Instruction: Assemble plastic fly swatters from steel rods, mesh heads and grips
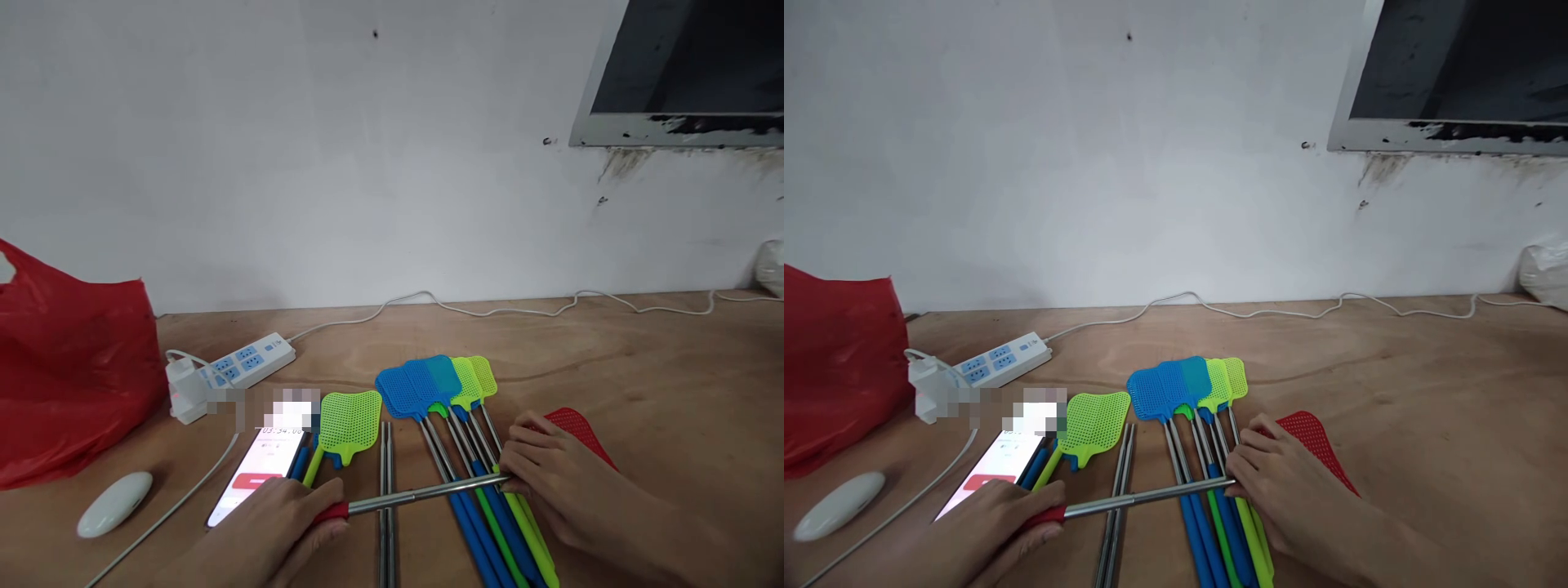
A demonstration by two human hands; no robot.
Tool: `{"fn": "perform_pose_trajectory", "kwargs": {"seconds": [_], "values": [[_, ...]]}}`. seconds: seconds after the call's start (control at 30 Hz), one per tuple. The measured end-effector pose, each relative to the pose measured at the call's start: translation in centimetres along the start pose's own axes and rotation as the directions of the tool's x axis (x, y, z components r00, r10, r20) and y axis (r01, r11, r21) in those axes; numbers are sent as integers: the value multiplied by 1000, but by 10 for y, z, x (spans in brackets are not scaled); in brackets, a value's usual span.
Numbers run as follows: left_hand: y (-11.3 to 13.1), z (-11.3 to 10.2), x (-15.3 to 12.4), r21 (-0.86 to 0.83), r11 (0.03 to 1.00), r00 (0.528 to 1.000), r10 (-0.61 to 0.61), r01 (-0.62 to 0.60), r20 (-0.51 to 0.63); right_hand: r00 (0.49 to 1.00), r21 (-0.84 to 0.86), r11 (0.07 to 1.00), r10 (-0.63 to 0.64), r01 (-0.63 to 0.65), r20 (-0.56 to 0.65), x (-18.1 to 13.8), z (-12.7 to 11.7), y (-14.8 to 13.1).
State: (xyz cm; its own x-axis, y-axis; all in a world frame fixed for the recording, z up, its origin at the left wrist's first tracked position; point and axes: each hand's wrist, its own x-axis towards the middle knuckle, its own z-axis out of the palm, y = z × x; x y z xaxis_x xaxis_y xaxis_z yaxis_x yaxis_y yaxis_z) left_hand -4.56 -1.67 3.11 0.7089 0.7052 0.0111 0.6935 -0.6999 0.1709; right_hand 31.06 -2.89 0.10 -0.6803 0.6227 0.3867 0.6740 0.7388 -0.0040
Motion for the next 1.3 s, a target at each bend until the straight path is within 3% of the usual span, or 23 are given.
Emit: {"fn": "perform_pose_trajectory", "kwargs": {"seconds": [0.07, 0.23, 0.37, 0.53, 0.67, 0.73, 0.8, 0.87, 0.93, 1.07, 1.3], "values": [[2, 2, 4, -13, 1000, 998, 4, -3, 56, 999, -44, 999, -16, 14, -29, 6, 8, -6], [16, 21, 19, -51, 999, 998, 20, -17, 57, 997, -133, 989, -65, 60, -34, 29, 26, -31], [18, 34, 23, -48, 999, 998, 28, -25, 50, 992, -168, 982, -98, 83, -83, 40, 24, -38], [15, 29, 13, -73, 997, 995, 3, -10, -102, 991, -29, 1000, -2, -2, -134, 30, 4, -28], [13, 16, 3, -101, 995, 994, -18, 7, -110, 973, 138, 976, 188, -170, -133, 12, -4, -4], [12, 11, -1, -101, 994, 993, -39, 27, -115, 912, 361, 862, 405, -357, -67, 6, -2, 5], [11, 9, -3, -93, 994, 989, -66, 54, -129, 778, 652, 553, 621, -519, 94, 5, 2, 8], [11, 9, -2, -82, 995, 991, -63, 54, -120, 681, 821, 182, 668, -541, 300, 6, 7, 3], [11, 10, 2, -73, 997, 995, -40, 33, -96, 645, 847, -32, 633, -531, 428, 8, 9, -5], [10, 14, 12, -39, 999, 1000, -3, 2, -20, 582, 820, -70, 670, -568, 461, 15, 7, -22], [3, 26, 14, 22, 1000, 997, 2, -1, -82, 563, 866, -41, 744, -498, 359, 30, -6, -25]]}}
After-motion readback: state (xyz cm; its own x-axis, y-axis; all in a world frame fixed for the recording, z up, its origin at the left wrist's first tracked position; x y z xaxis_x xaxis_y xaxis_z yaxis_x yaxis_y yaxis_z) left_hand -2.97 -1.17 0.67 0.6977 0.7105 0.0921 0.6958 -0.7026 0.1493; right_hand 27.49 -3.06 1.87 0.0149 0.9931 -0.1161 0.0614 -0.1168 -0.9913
